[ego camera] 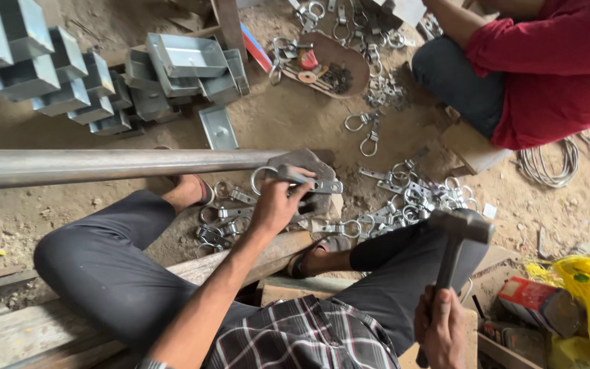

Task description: The person sits on the floor and uses a hammer to shape metal hardware components on a stone anvil. They repeatedly pick up metal pieces, position them on the anvil, and strike them to form or secure parts. A coworker is visible in the background welding metal pieces.

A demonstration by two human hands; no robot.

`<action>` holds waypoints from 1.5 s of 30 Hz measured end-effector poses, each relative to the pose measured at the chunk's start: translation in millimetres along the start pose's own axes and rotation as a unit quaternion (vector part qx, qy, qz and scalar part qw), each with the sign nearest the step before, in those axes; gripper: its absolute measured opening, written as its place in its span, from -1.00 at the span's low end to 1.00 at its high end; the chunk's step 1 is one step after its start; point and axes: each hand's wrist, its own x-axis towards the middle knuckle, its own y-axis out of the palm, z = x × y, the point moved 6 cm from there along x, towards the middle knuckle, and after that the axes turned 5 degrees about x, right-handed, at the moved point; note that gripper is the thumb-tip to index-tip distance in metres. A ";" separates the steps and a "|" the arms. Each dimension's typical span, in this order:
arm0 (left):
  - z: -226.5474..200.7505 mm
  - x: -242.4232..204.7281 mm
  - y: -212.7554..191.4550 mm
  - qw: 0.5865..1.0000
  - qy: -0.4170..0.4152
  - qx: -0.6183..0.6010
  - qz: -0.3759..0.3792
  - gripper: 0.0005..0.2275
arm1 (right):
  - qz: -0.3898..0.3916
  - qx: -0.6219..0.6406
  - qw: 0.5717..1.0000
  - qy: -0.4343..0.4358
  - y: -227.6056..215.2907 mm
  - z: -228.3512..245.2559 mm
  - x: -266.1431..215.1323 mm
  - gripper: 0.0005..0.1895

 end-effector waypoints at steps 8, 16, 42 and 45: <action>-19.7 -11.9 -9.7 0.996 -0.085 -0.017 0.005 -0.77 | 0.010 0.005 0.999 0.044 -12.9 -65.1 8.0 -0.52; -18.6 -2.8 0.8 0.999 -0.037 -0.021 0.011 -0.75 | 0.017 0.027 0.994 0.109 -9.1 -52.6 4.6 -0.52; -2.6 -0.9 11.8 0.986 -0.107 0.110 0.067 -0.79 | 0.028 0.019 0.994 0.099 -7.7 -48.6 3.8 -0.48; -0.1 0.2 15.0 0.983 -0.092 0.137 0.078 -0.79 | 0.030 0.024 0.995 0.091 -8.9 -55.5 4.6 -0.49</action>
